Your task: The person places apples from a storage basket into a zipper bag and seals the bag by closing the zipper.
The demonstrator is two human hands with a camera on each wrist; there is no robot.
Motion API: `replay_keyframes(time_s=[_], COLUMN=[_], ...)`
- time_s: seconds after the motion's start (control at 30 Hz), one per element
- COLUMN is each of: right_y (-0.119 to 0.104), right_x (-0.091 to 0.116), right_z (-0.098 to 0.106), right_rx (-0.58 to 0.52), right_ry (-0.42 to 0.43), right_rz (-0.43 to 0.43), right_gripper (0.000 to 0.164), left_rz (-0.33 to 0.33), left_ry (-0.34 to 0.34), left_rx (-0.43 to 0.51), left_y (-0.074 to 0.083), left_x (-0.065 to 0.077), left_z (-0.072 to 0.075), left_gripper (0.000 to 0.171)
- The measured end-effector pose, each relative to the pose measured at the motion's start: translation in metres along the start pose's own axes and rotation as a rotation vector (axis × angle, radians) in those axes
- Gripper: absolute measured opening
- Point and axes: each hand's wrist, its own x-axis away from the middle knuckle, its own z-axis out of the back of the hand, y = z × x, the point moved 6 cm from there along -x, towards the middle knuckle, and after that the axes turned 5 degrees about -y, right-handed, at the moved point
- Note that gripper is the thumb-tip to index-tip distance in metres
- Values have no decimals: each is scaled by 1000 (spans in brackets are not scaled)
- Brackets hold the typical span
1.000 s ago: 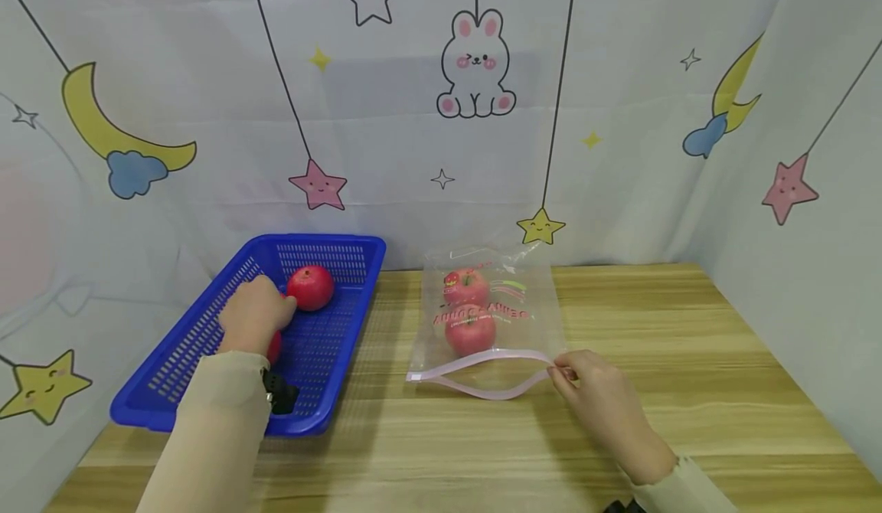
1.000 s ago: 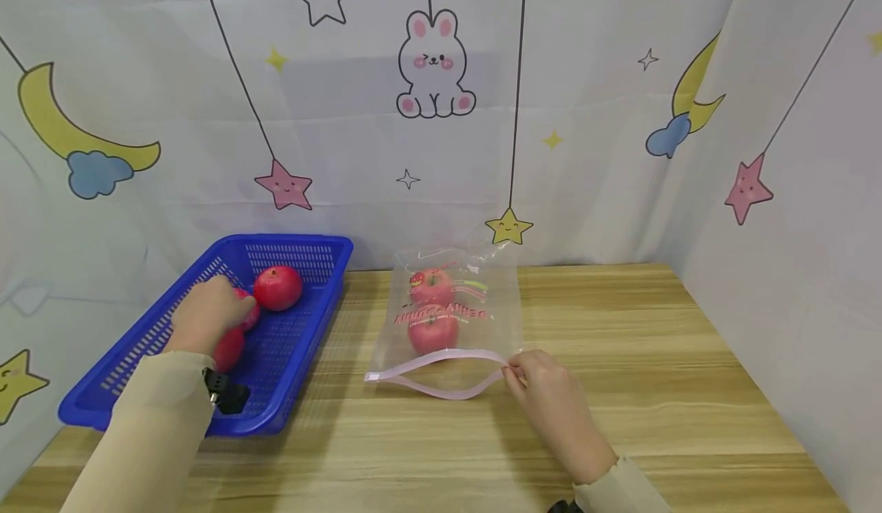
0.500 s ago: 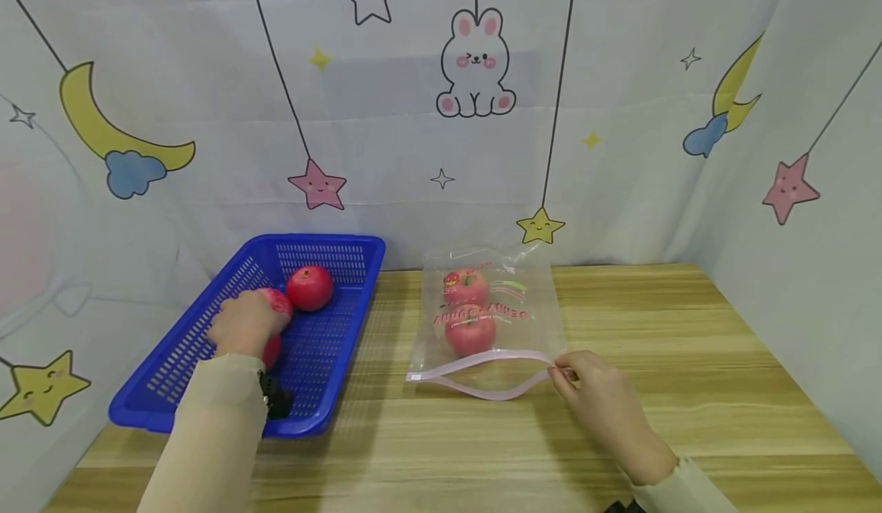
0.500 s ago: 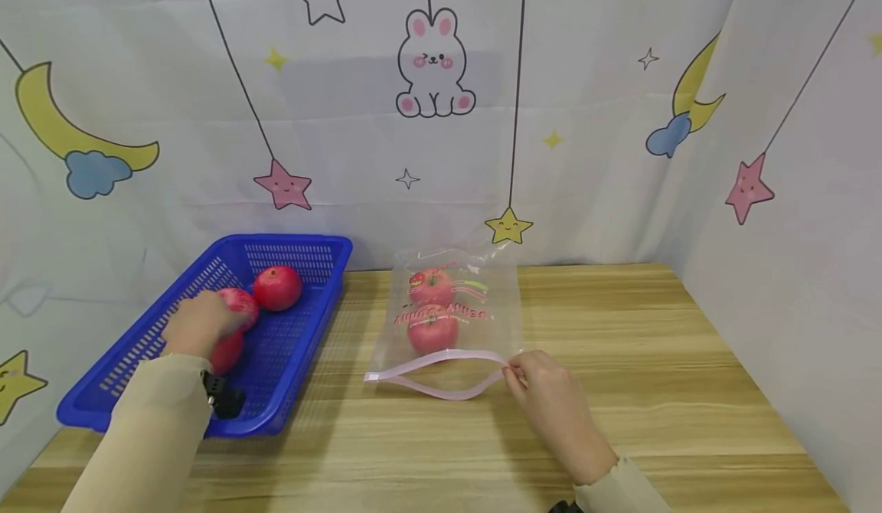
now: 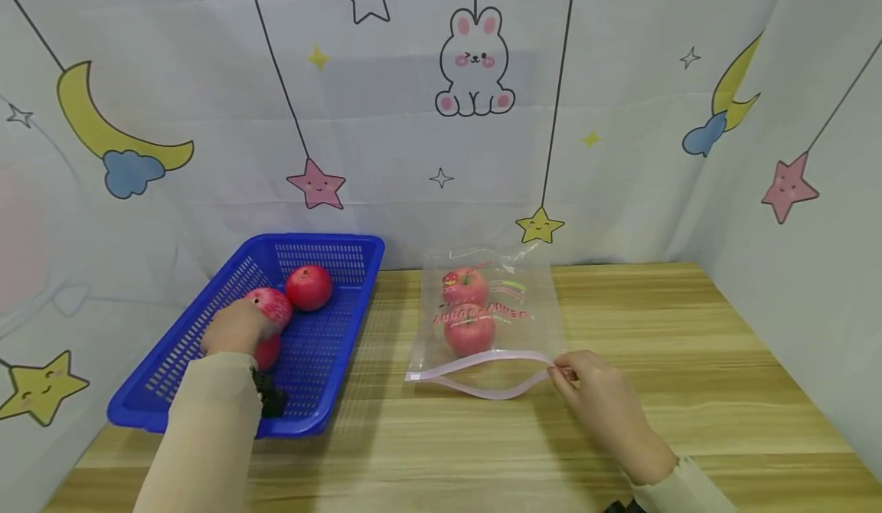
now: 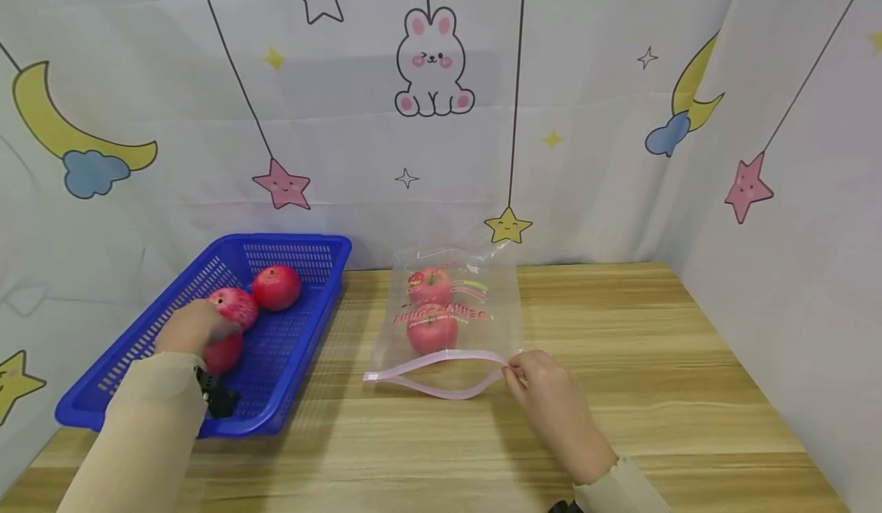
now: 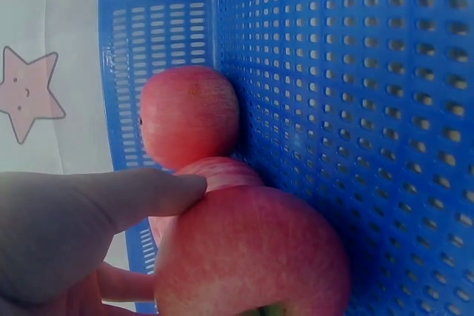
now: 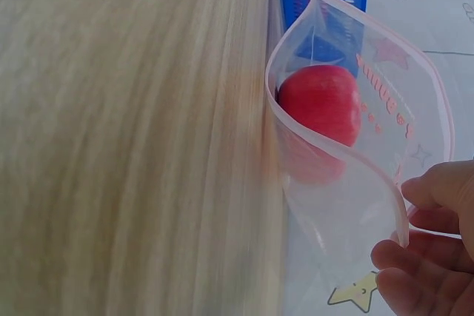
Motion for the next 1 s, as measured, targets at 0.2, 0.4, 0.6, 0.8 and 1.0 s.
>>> replay_keyframes(time_s=[0.2, 0.4, 0.6, 0.8, 1.0], right_y=[0, 0, 0, 1, 1], right_x=[1, 1, 2, 1, 1], right_z=[0, 0, 1, 1, 2], right_rx=[-4, 1, -4, -7, -7], right_ry=[-17, -24, -32, -39, -29], right_rz=[-6, -9, -18, -31, -27], right_gripper=[11, 11, 10, 10, 11], left_rz=[32, 24, 9, -47, -23], left_ry=[-92, -186, -196, -158, -165], left_rx=[-49, -81, -102, -54, 15], left_y=[-1, 2, 0, -2, -3], left_x=[-4, -5, -1, 5, 10], left_z=[0, -2, -3, -3, -5], left_gripper=[81, 88, 83, 72, 62])
